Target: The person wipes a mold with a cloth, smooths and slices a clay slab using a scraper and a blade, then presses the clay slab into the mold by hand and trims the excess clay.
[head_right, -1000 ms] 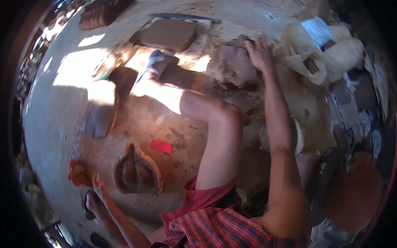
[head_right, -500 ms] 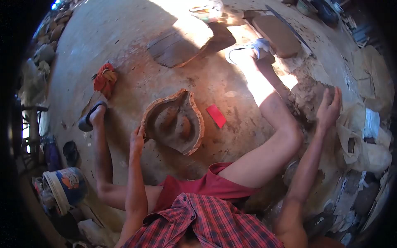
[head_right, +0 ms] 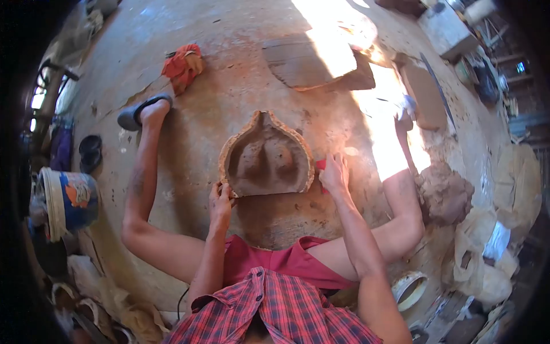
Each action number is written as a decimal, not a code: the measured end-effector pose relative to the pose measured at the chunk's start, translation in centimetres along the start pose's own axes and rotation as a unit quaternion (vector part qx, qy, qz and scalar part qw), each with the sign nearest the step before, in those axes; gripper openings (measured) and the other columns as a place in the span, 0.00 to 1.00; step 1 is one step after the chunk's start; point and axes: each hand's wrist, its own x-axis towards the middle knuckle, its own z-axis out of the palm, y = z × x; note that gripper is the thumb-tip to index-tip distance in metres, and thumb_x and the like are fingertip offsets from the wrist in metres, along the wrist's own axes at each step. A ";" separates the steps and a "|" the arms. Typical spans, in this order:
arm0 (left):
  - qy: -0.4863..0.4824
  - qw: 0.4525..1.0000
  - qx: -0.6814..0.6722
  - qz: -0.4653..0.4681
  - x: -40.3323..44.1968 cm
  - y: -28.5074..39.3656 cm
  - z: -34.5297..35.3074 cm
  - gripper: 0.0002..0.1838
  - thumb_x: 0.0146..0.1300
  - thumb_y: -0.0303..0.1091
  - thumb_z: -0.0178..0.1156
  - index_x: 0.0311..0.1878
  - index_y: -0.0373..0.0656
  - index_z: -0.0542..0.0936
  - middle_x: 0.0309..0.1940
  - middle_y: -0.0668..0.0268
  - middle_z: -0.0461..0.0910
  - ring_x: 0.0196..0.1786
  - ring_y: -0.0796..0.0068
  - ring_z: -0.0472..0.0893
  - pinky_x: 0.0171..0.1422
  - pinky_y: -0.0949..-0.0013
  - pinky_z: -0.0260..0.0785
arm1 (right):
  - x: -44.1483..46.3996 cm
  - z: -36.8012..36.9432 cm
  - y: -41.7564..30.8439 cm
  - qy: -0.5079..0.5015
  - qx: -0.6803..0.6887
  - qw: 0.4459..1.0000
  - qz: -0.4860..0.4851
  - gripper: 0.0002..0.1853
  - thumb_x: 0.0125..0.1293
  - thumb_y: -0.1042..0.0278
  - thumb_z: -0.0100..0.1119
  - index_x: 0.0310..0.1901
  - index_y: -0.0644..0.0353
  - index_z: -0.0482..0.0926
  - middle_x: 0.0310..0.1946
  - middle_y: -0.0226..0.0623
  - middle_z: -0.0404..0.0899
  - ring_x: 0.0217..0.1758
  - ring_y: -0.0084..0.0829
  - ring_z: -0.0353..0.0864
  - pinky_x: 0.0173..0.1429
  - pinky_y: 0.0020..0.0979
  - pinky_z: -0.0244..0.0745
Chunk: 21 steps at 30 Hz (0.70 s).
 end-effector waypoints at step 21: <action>-0.030 0.864 0.305 0.399 3.6 5.0 2.4 0.71 0.42 0.55 0.84 0.87 0.52 0.52 0.86 0.43 0.49 0.86 0.28 0.46 0.87 0.38 0.50 | 7.0 -4.5 -18.3 -0.120 0.156 0.974 -0.110 0.14 0.65 0.74 0.58 0.50 0.61 0.88 0.25 0.53 0.85 0.23 0.42 0.88 0.35 0.44 0.82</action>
